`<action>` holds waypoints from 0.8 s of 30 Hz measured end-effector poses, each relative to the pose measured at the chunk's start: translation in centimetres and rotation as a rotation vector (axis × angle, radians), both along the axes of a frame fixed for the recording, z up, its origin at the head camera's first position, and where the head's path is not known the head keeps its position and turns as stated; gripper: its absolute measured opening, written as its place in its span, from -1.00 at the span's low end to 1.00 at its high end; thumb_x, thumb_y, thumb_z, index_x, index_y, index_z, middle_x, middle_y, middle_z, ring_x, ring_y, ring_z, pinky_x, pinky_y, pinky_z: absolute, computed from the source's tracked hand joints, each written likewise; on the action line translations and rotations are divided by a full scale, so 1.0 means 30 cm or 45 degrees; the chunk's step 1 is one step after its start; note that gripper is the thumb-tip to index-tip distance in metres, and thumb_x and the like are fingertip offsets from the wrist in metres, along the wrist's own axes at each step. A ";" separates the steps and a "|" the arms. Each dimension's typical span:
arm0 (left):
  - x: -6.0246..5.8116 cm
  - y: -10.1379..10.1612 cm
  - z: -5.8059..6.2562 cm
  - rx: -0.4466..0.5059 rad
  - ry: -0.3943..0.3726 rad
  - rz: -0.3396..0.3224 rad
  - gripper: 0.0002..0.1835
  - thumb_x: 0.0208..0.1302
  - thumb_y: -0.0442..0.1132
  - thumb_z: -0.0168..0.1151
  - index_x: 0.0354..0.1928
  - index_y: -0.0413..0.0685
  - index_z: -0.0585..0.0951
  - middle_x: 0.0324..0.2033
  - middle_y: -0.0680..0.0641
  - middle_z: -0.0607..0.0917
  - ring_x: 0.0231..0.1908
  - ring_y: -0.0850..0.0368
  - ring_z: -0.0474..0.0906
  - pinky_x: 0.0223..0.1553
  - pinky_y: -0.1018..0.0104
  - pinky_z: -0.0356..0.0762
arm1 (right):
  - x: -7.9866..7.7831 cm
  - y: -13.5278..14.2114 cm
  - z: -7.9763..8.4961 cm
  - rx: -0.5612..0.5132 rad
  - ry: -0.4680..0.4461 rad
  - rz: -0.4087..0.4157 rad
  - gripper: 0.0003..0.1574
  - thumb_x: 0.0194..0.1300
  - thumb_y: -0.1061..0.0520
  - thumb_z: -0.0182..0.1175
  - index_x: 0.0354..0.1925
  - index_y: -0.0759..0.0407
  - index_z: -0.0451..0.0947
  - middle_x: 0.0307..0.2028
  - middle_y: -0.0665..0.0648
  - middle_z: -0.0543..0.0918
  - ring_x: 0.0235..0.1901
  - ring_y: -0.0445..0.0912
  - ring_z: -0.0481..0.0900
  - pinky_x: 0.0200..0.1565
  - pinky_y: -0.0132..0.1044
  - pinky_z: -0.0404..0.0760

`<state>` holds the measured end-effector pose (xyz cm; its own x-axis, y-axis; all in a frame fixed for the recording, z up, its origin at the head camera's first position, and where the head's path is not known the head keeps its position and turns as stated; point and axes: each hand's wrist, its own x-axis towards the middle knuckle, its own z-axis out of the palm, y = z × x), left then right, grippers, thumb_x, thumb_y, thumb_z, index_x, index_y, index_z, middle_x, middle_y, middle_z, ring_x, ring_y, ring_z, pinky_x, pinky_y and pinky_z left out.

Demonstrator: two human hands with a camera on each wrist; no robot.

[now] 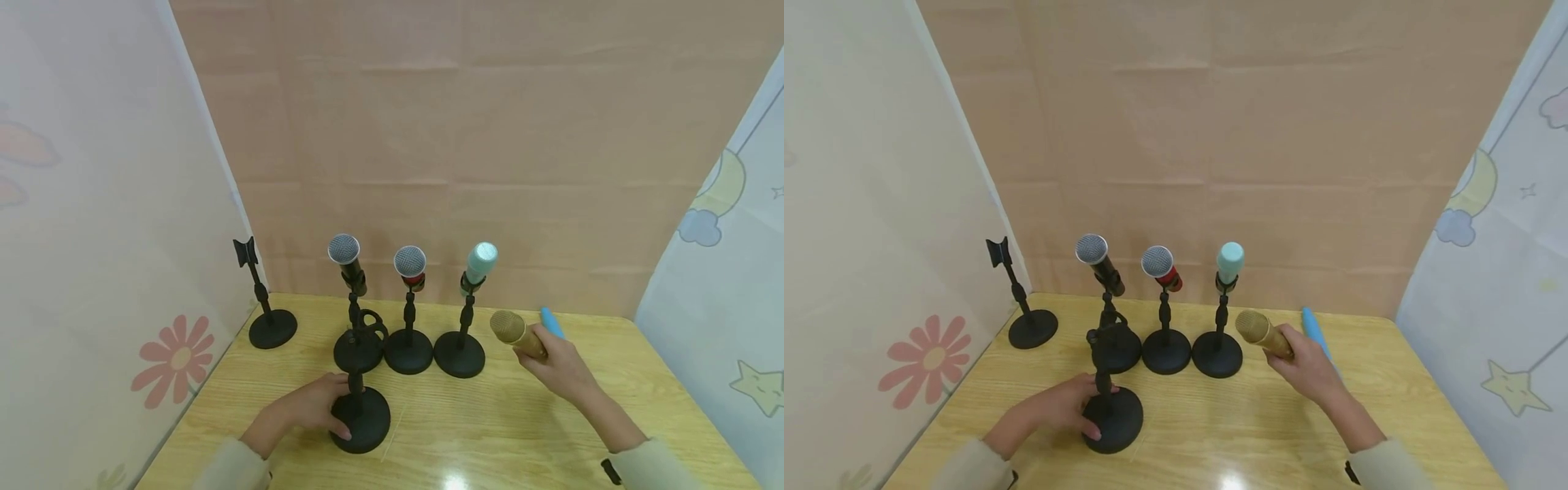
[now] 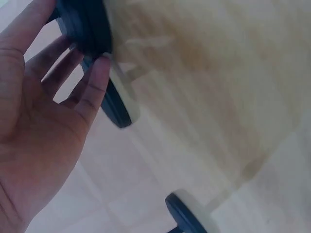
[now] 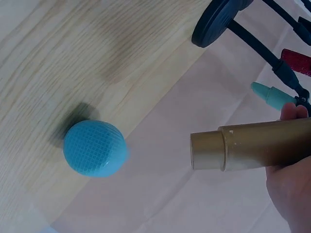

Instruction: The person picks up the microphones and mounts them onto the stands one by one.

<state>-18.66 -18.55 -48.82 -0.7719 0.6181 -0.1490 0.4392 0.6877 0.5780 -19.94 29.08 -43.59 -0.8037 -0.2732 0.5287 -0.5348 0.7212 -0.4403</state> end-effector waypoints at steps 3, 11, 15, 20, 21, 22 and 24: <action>0.018 0.025 -0.002 0.006 -0.004 0.007 -0.11 0.01 0.20 0.55 0.40 0.10 0.50 0.42 0.03 0.40 0.39 -0.11 0.30 0.33 -0.06 0.40 | 0.003 -0.020 0.001 -0.023 0.042 -0.005 -0.58 0.16 0.32 0.44 -0.07 0.06 0.52 -0.39 -0.07 0.60 -0.47 -0.32 0.47 -0.50 -0.34 0.48; 0.053 0.111 -0.015 -0.084 0.103 0.004 -0.01 0.01 0.38 0.44 0.44 0.04 0.44 0.18 0.07 0.46 0.16 0.17 0.46 0.17 0.18 0.55 | 0.011 -0.073 0.031 -0.120 0.149 -0.035 -0.58 0.11 0.31 0.49 -0.07 0.16 0.56 -0.33 0.06 0.70 -0.38 -0.30 0.57 -0.43 -0.32 0.59; 0.068 0.147 -0.019 -0.129 0.145 -0.004 0.00 0.04 0.45 0.35 0.42 -0.01 0.46 0.13 0.09 0.46 0.09 0.25 0.48 0.15 0.23 0.57 | 0.015 -0.090 0.043 -0.155 0.169 -0.024 -0.53 0.11 0.34 0.48 -0.01 0.24 0.57 -0.25 0.12 0.73 -0.29 -0.31 0.62 -0.35 -0.33 0.64; 0.085 0.161 0.001 -0.134 0.177 -0.046 -0.08 0.10 0.39 0.38 0.37 -0.04 0.50 0.20 0.07 0.46 0.17 0.18 0.47 0.19 0.21 0.55 | 0.015 -0.100 0.045 -0.153 0.189 -0.004 -0.50 0.08 0.38 0.47 0.01 0.29 0.57 -0.24 0.15 0.74 -0.27 -0.29 0.64 -0.36 -0.31 0.67; 0.087 0.160 0.006 -0.133 0.181 -0.062 -0.10 0.11 0.36 0.39 0.36 -0.05 0.51 0.24 0.06 0.46 0.21 0.15 0.47 0.20 0.20 0.54 | 0.016 -0.101 0.045 -0.150 0.190 -0.001 -0.50 0.08 0.38 0.47 0.01 0.30 0.57 -0.24 0.15 0.75 -0.27 -0.28 0.65 -0.36 -0.31 0.67; 0.088 0.158 0.008 -0.132 0.181 -0.074 -0.13 0.12 0.34 0.41 0.36 -0.04 0.52 0.27 0.06 0.45 0.25 0.12 0.45 0.22 0.19 0.53 | 0.016 -0.103 0.046 -0.145 0.191 0.001 -0.50 0.08 0.38 0.47 0.00 0.31 0.56 -0.24 0.16 0.75 -0.28 -0.27 0.66 -0.36 -0.30 0.68; 0.089 0.155 0.012 -0.126 0.178 -0.104 -0.17 0.14 0.29 0.43 0.35 -0.03 0.53 0.30 0.06 0.44 0.28 0.10 0.43 0.24 0.18 0.51 | 0.017 -0.105 0.047 -0.136 0.188 0.000 -0.51 0.08 0.39 0.47 0.00 0.31 0.55 -0.25 0.17 0.75 -0.29 -0.27 0.66 -0.38 -0.30 0.67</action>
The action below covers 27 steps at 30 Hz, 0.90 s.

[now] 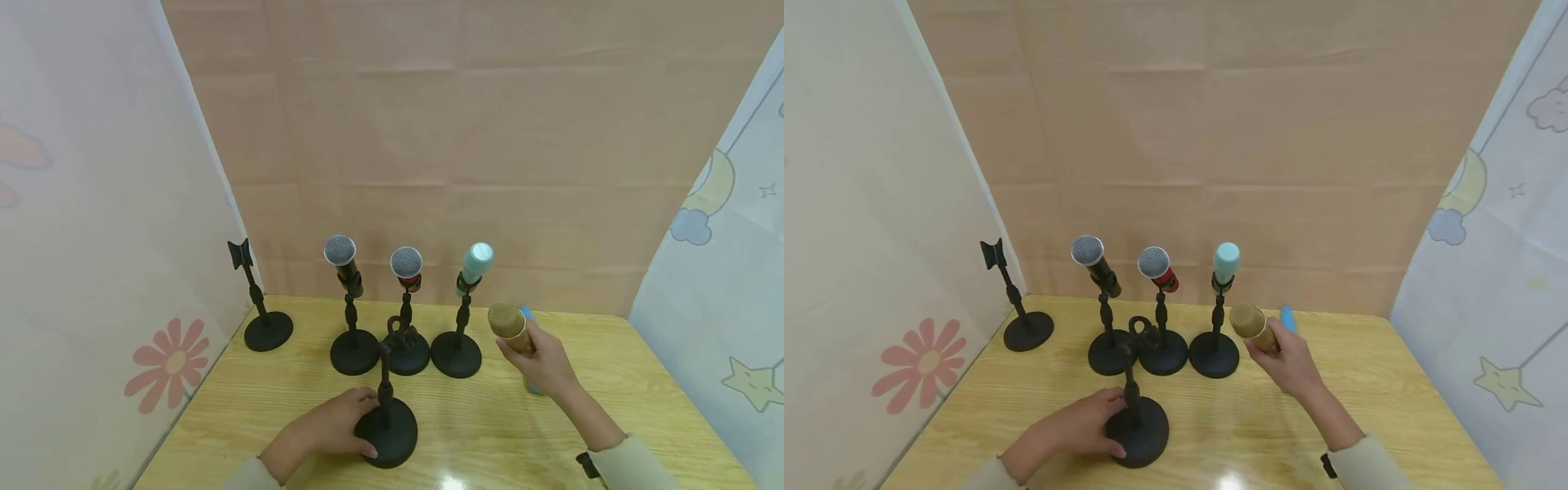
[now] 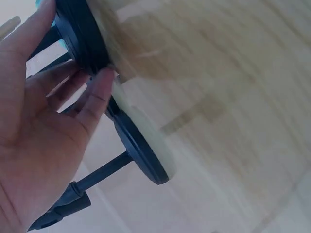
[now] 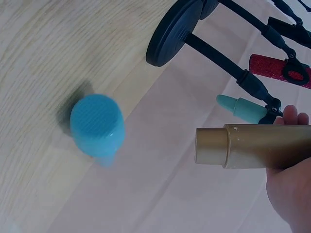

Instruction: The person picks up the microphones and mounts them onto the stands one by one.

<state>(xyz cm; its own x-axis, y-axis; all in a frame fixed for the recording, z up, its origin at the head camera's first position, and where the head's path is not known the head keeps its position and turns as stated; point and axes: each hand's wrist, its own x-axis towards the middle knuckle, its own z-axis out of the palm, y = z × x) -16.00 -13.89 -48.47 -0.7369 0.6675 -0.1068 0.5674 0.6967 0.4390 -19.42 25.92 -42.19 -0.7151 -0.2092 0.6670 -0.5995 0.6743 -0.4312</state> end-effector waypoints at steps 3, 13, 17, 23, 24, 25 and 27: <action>0.001 0.008 -0.004 0.006 -0.002 -0.035 -0.20 0.15 0.29 0.42 0.34 0.00 0.54 0.27 0.09 0.45 0.23 0.16 0.46 0.20 0.22 0.54 | 0.001 -0.005 0.002 -0.001 -0.009 -0.004 -0.52 0.09 0.38 0.46 -0.01 0.31 0.55 -0.26 0.16 0.74 -0.31 -0.27 0.66 -0.40 -0.31 0.67; 0.023 0.096 -0.020 -0.034 0.092 -0.052 -0.09 0.13 0.43 0.30 0.43 0.08 0.46 0.08 0.14 0.47 -0.04 0.38 0.46 -0.02 0.39 0.58 | -0.007 -0.036 0.016 -0.040 0.003 0.049 -0.49 0.09 0.39 0.46 0.03 0.26 0.56 -0.25 0.11 0.74 -0.30 -0.27 0.65 -0.39 -0.32 0.66; 0.030 0.119 -0.025 -0.073 0.147 -0.069 -0.08 0.16 0.47 0.22 0.45 0.11 0.43 0.17 0.10 0.46 0.04 0.29 0.45 -0.02 0.37 0.59 | -0.006 -0.042 0.015 -0.041 -0.035 0.025 -0.50 0.14 0.35 0.45 0.05 0.25 0.55 -0.22 0.12 0.73 -0.29 -0.23 0.65 -0.38 -0.29 0.66; 0.031 0.145 -0.039 -0.135 0.202 -0.084 -0.08 0.20 0.51 0.13 0.44 0.07 0.43 0.35 0.04 0.43 0.22 0.13 0.45 0.11 0.25 0.59 | -0.003 -0.055 0.024 -0.048 -0.056 -0.004 -0.51 0.16 0.34 0.45 0.05 0.24 0.53 -0.20 0.13 0.74 -0.25 -0.13 0.69 -0.32 -0.22 0.70; 0.030 0.149 -0.039 -0.143 0.208 -0.084 -0.08 0.20 0.51 0.13 0.43 0.07 0.44 0.35 0.04 0.44 0.22 0.13 0.45 0.11 0.24 0.59 | -0.004 -0.059 0.027 -0.053 -0.055 -0.004 -0.50 0.16 0.34 0.45 0.05 0.23 0.53 -0.19 0.13 0.74 -0.24 -0.13 0.69 -0.31 -0.21 0.70; 0.031 0.154 -0.038 -0.152 0.210 -0.080 -0.08 0.20 0.52 0.13 0.43 0.07 0.44 0.34 0.04 0.45 0.21 0.13 0.45 0.11 0.25 0.59 | -0.006 -0.063 0.031 -0.061 -0.052 -0.002 -0.50 0.16 0.35 0.45 0.06 0.23 0.53 -0.18 0.13 0.74 -0.23 -0.13 0.69 -0.30 -0.21 0.70; 0.032 0.164 -0.031 -0.168 0.214 -0.078 -0.07 0.19 0.52 0.12 0.43 0.07 0.45 0.33 0.04 0.46 0.18 0.15 0.46 0.08 0.27 0.60 | -0.008 -0.072 0.039 -0.080 -0.048 0.011 -0.49 0.16 0.35 0.45 0.06 0.21 0.53 -0.17 0.12 0.74 -0.22 -0.16 0.68 -0.29 -0.22 0.70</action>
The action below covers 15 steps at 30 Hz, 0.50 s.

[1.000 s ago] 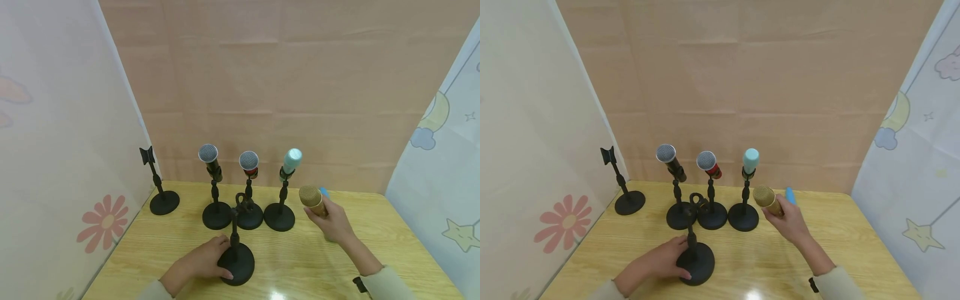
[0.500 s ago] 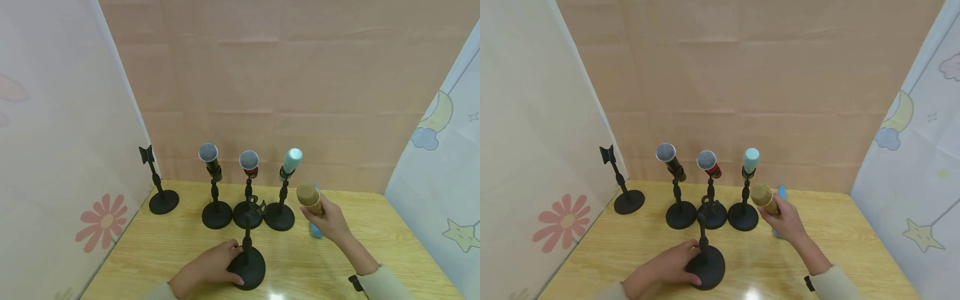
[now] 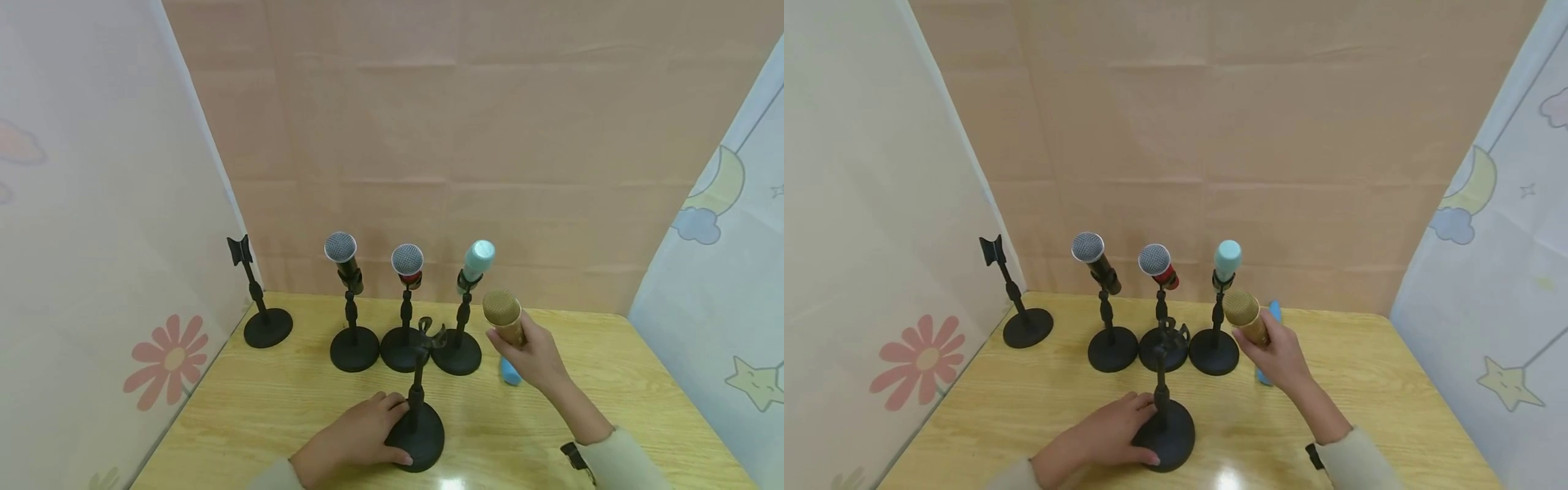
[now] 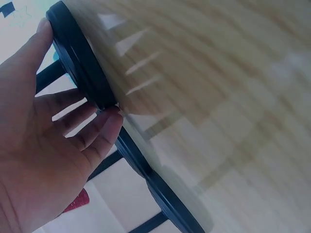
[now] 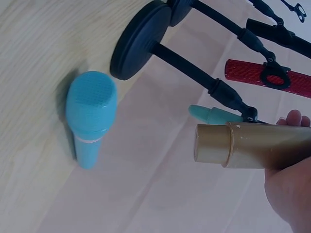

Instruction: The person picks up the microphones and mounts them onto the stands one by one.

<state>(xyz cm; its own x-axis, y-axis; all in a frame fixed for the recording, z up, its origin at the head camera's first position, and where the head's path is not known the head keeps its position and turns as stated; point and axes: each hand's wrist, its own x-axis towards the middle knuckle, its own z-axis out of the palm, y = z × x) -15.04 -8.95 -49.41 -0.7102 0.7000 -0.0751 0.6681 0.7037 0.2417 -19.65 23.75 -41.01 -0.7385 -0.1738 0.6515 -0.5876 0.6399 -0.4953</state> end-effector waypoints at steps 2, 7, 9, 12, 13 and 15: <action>0.003 0.013 0.009 -0.015 0.005 0.000 -0.07 0.18 0.53 0.12 0.43 0.08 0.46 0.31 0.04 0.46 0.15 0.17 0.45 0.06 0.30 0.60 | 0.000 -0.009 0.010 -0.021 0.009 0.021 -0.48 0.16 0.37 0.44 0.07 0.21 0.53 -0.16 0.12 0.73 -0.21 -0.22 0.66 -0.28 -0.25 0.69; 0.018 0.046 0.018 -0.022 0.029 0.013 -0.07 0.17 0.53 0.14 0.43 0.08 0.46 0.25 0.05 0.47 0.11 0.20 0.45 0.01 0.33 0.61 | 0.002 -0.038 0.039 -0.082 0.024 0.089 -0.48 0.16 0.42 0.41 0.07 0.19 0.54 -0.17 0.17 0.72 -0.22 -0.32 0.61 -0.29 -0.32 0.66; 0.023 0.058 0.013 -0.017 0.051 0.019 -0.06 0.17 0.53 0.14 0.43 0.08 0.46 0.22 0.05 0.48 0.09 0.20 0.46 -0.02 0.34 0.62 | 0.004 -0.052 0.050 -0.106 0.027 0.119 -0.49 0.15 0.43 0.41 0.06 0.20 0.54 -0.18 0.18 0.72 -0.24 -0.32 0.60 -0.30 -0.36 0.64; 0.030 0.075 0.004 -0.017 0.073 0.028 -0.05 0.16 0.54 0.13 0.43 0.06 0.46 0.17 0.03 0.49 0.06 0.20 0.47 -0.08 0.36 0.62 | 0.005 -0.072 0.063 -0.133 0.039 0.165 -0.49 0.14 0.46 0.40 0.04 0.22 0.55 -0.20 0.17 0.72 -0.25 -0.33 0.60 -0.30 -0.42 0.62; 0.032 0.081 0.003 -0.020 0.071 0.036 -0.04 0.16 0.54 0.13 0.43 0.06 0.46 0.17 0.03 0.49 0.06 0.20 0.48 -0.08 0.36 0.62 | 0.005 -0.078 0.067 -0.140 0.047 0.179 -0.49 0.13 0.47 0.40 0.04 0.23 0.55 -0.20 0.16 0.72 -0.24 -0.33 0.60 -0.28 -0.45 0.61; 0.034 0.093 0.001 -0.029 0.058 0.055 -0.03 0.14 0.55 0.14 0.43 0.06 0.46 0.15 0.03 0.49 0.05 0.20 0.48 -0.10 0.37 0.62 | 0.004 -0.088 0.073 -0.152 0.065 0.204 -0.49 0.10 0.49 0.41 0.02 0.26 0.55 -0.21 0.16 0.72 -0.23 -0.34 0.61 -0.26 -0.49 0.60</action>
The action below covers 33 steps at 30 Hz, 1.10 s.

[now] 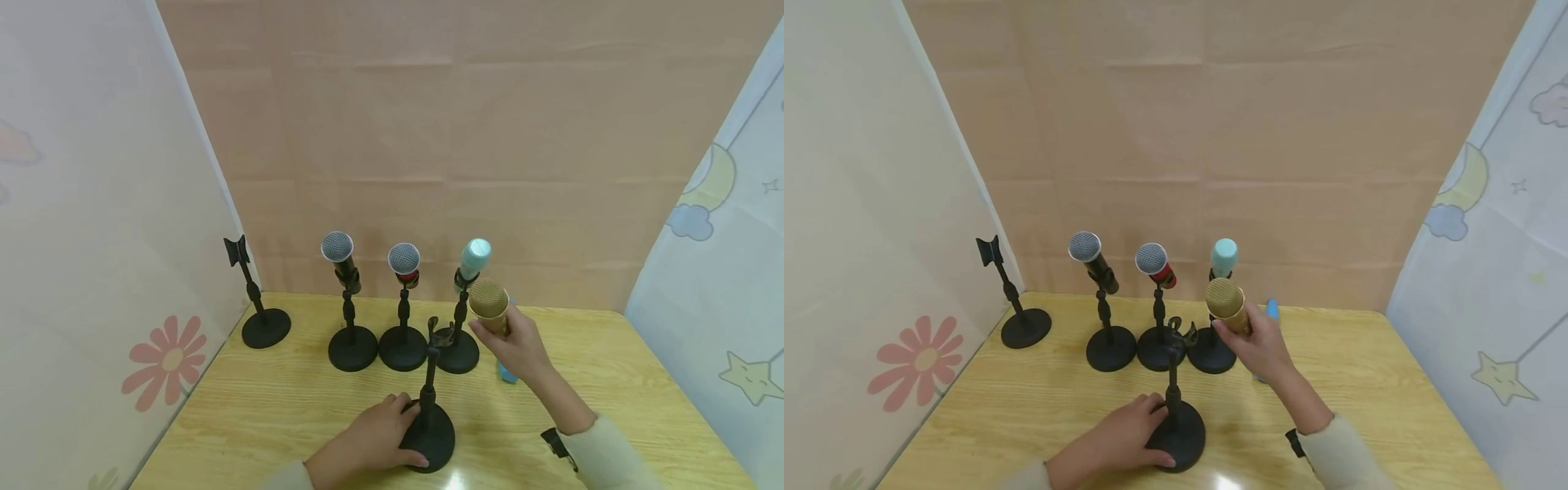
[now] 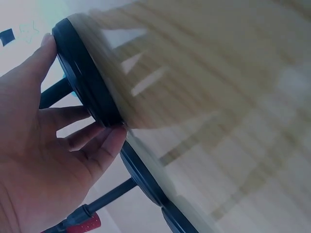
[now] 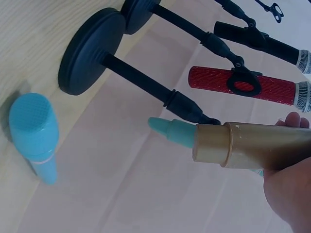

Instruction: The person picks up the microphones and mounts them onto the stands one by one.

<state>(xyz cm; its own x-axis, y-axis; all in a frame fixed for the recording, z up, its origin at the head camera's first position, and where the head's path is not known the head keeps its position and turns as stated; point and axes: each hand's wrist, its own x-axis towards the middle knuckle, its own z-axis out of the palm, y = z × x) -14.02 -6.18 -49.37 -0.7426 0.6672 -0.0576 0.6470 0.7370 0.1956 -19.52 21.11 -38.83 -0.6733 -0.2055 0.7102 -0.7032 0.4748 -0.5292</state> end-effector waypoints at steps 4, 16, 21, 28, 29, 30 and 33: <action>0.003 0.015 0.002 -0.013 -0.057 0.034 -0.04 0.13 0.54 0.17 0.44 0.09 0.45 0.16 0.04 0.48 0.05 0.24 0.48 -0.10 0.39 0.61 | -0.003 -0.016 0.011 -0.016 0.008 0.041 -0.49 0.09 0.51 0.40 -0.01 0.27 0.53 -0.25 0.12 0.71 -0.23 -0.34 0.61 -0.23 -0.51 0.60; 0.006 0.040 0.003 0.046 -0.203 0.071 -0.08 0.19 0.45 0.23 0.49 0.14 0.37 0.13 0.05 0.43 -0.03 0.32 0.47 -0.11 0.43 0.58 | 0.009 -0.070 0.061 -0.153 -0.077 0.229 -0.72 0.31 0.44 0.27 -0.06 0.26 0.46 -0.37 -0.09 0.52 -0.54 -0.21 0.48 -0.53 -0.36 0.51; 0.007 0.048 -0.003 0.036 -0.186 0.062 -0.07 0.20 0.46 0.19 0.51 0.14 0.35 0.16 0.06 0.42 0.00 0.30 0.45 -0.08 0.43 0.58 | 0.012 -0.094 0.098 -0.183 -0.071 0.350 -0.84 0.41 0.36 0.21 -0.09 0.26 0.45 -0.34 -0.05 0.53 -0.49 -0.21 0.49 -0.45 -0.36 0.53; 0.003 0.057 -0.013 0.054 -0.122 0.037 -0.08 0.21 0.47 0.16 0.47 0.06 0.39 0.22 0.09 0.42 0.05 0.26 0.43 -0.04 0.38 0.59 | 0.012 -0.132 0.124 -0.103 -0.025 0.425 -0.74 0.40 0.38 0.20 0.01 0.32 0.40 -0.22 0.07 0.53 -0.25 -0.17 0.53 -0.13 -0.36 0.56; 0.003 0.059 -0.014 0.049 -0.110 0.037 -0.08 0.21 0.47 0.16 0.47 0.05 0.40 0.22 0.09 0.42 0.05 0.25 0.44 -0.04 0.39 0.59 | 0.011 -0.136 0.124 -0.098 -0.025 0.427 -0.71 0.39 0.41 0.19 0.03 0.30 0.39 -0.22 0.08 0.52 -0.25 -0.15 0.52 -0.12 -0.35 0.55; 0.003 0.062 -0.014 0.044 -0.103 0.037 -0.08 0.21 0.47 0.16 0.46 0.04 0.40 0.21 0.09 0.43 0.05 0.24 0.44 -0.03 0.38 0.59 | 0.012 -0.141 0.124 -0.096 -0.034 0.417 -0.70 0.39 0.41 0.19 0.03 0.30 0.38 -0.22 0.07 0.51 -0.25 -0.15 0.52 -0.12 -0.34 0.55; 0.009 0.071 0.000 0.020 -0.097 0.046 -0.08 0.21 0.46 0.17 0.46 0.01 0.41 0.20 0.07 0.45 0.06 0.23 0.45 -0.02 0.39 0.59 | 0.014 -0.151 0.118 -0.113 -0.052 0.398 -0.67 0.40 0.40 0.18 0.07 0.32 0.33 -0.18 0.08 0.49 -0.19 -0.10 0.51 -0.06 -0.35 0.50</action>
